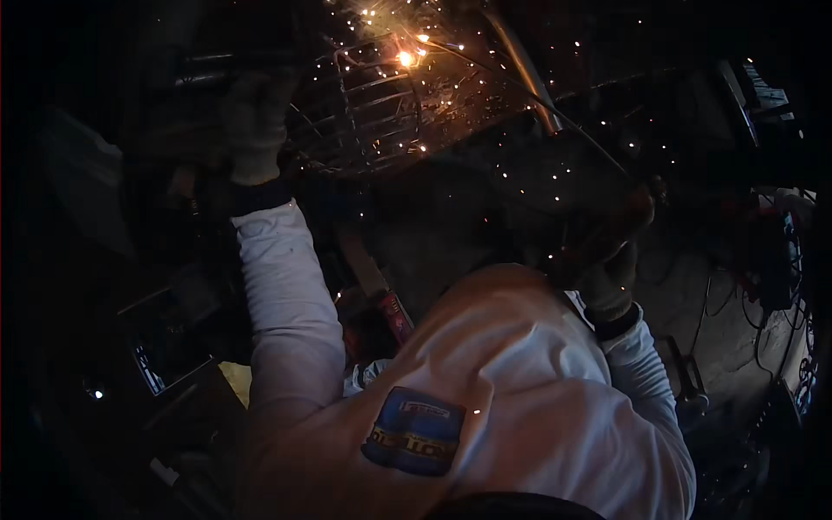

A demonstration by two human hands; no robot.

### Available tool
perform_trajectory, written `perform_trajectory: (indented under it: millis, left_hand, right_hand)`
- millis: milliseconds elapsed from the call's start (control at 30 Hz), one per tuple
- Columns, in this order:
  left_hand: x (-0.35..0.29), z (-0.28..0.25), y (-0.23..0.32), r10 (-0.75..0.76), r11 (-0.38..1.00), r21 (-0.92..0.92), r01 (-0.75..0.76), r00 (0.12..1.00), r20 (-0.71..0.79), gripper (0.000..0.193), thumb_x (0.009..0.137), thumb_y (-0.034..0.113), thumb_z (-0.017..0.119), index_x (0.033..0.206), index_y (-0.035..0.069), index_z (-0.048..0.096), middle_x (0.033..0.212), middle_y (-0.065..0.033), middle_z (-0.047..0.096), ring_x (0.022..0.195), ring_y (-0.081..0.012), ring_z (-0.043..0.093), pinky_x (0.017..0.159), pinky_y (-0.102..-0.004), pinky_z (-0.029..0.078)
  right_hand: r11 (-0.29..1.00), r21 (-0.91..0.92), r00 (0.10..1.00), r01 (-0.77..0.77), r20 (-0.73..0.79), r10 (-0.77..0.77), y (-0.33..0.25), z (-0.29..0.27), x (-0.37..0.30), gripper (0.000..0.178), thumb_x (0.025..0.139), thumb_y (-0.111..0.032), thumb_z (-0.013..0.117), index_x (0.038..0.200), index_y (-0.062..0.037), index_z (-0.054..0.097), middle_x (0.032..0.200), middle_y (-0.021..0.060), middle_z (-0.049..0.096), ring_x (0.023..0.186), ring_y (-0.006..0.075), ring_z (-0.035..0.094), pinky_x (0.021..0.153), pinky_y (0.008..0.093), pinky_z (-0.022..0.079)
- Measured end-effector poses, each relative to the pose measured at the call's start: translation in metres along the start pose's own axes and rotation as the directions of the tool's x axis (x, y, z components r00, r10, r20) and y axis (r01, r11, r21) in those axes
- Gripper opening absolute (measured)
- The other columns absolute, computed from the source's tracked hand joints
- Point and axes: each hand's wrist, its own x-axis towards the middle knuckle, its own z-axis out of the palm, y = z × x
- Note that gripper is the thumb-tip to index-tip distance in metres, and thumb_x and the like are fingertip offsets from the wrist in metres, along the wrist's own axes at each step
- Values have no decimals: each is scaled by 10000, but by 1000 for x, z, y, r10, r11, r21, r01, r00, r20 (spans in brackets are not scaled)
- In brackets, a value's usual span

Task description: The person welds metal rods together to form a curved grate-like structure using a stick welder, holding the frame with a gloved hand while applying the electrode.

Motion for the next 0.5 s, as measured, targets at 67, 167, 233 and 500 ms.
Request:
perform_trajectory:
  millis: [67,167,233,500]
  left_hand:
    - [3,-3,15,-3,994,-109,8,999,44,350,895,383,628,993,57,708,924,-141,700,901,-284,666,815,-371,505]
    - [5,-4,19,-40,994,-99,48,996,79,366,893,403,620,991,62,711,915,-143,697,892,-302,664,812,-384,505]
    - [5,-2,15,-34,997,-67,38,998,49,381,897,408,603,988,53,705,904,-147,691,850,-308,662,782,-389,507]
    - [10,-7,26,-143,964,-208,164,983,113,469,823,471,704,811,3,698,659,-80,615,608,-185,566,606,-340,448]
  right_hand:
    - [997,54,996,-54,69,50,-6,-3,4,507,862,-254,690,1250,-3,481,988,46,610,874,138,616,762,285,501]
    - [996,-60,991,-66,115,73,-6,-7,3,628,826,-364,734,1274,-4,483,1012,55,614,890,151,613,783,296,498]
    - [993,-106,992,-58,105,69,6,-11,-2,690,798,-411,753,1282,0,482,1026,58,617,901,157,613,797,303,495]
    - [989,-147,991,-24,129,43,9,-14,-3,760,773,-449,777,1300,11,479,1080,76,631,957,172,614,850,311,485]
